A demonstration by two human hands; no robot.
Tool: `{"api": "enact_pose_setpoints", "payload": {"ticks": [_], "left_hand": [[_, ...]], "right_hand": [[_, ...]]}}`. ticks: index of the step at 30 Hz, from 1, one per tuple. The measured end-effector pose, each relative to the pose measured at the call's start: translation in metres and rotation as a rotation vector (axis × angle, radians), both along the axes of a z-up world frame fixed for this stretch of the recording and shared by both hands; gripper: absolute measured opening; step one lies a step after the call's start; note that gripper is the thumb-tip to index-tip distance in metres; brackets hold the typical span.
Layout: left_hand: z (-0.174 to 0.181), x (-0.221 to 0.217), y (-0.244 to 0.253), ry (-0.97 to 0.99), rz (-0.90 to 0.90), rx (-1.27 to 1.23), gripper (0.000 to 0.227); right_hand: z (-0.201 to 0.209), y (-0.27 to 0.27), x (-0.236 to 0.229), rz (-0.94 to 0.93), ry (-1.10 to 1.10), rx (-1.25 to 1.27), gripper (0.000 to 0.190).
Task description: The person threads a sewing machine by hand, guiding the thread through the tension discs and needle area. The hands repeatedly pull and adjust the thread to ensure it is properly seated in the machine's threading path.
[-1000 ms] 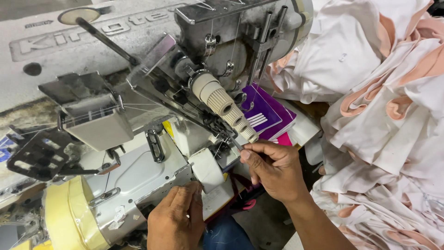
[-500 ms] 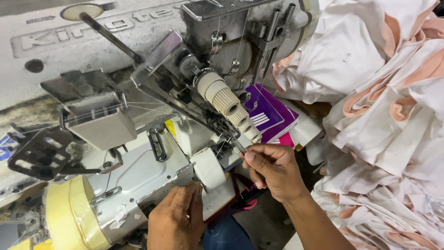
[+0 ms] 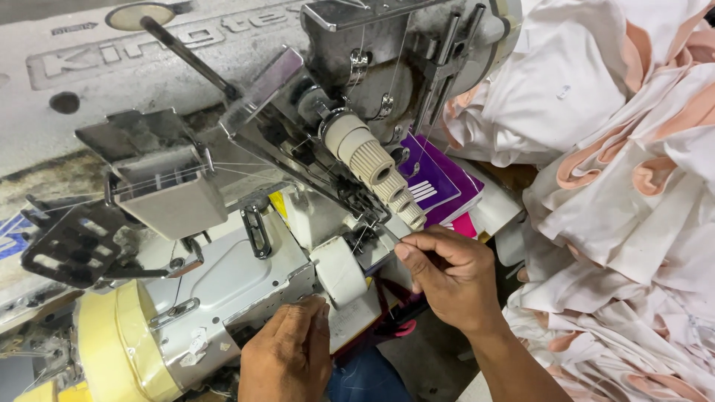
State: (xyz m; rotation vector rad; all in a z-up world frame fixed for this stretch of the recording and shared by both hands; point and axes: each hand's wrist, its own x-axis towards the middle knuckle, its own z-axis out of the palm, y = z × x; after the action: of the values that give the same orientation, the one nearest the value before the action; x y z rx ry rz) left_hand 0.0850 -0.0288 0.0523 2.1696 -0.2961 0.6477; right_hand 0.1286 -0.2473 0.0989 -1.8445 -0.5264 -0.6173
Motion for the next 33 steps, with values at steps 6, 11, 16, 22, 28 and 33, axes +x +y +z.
{"api": "enact_pose_setpoints", "payload": {"ticks": [6, 11, 16, 22, 28, 33], "left_hand": [[0.005, -0.005, -0.004, -0.013, 0.026, 0.000, 0.006], [0.018, -0.010, -0.004, 0.047, 0.066, -0.001, 0.007], [0.023, -0.010, 0.003, -0.001, 0.077, 0.069, 0.009], [0.026, -0.007, 0.017, -0.089, 0.123, 0.261, 0.008], [0.041, -0.006, 0.025, -0.053, 0.180, 0.346, 0.010], [0.049, -0.006, 0.030, -0.101, 0.161, 0.339, 0.010]], "right_hand": [[0.019, -0.003, -0.013, -0.304, -0.292, -0.411, 0.008], [0.032, -0.003, -0.024, -0.429, -0.401, -0.682, 0.003], [0.039, -0.009, -0.024, -0.407, -0.435, -0.708, 0.007], [0.047, -0.012, -0.017, -0.365, -0.467, -0.770, 0.006], [0.061, -0.011, -0.021, -0.417, -0.505, -0.984, 0.031], [0.062, -0.011, -0.026, -0.412, -0.540, -1.033, 0.018]]}}
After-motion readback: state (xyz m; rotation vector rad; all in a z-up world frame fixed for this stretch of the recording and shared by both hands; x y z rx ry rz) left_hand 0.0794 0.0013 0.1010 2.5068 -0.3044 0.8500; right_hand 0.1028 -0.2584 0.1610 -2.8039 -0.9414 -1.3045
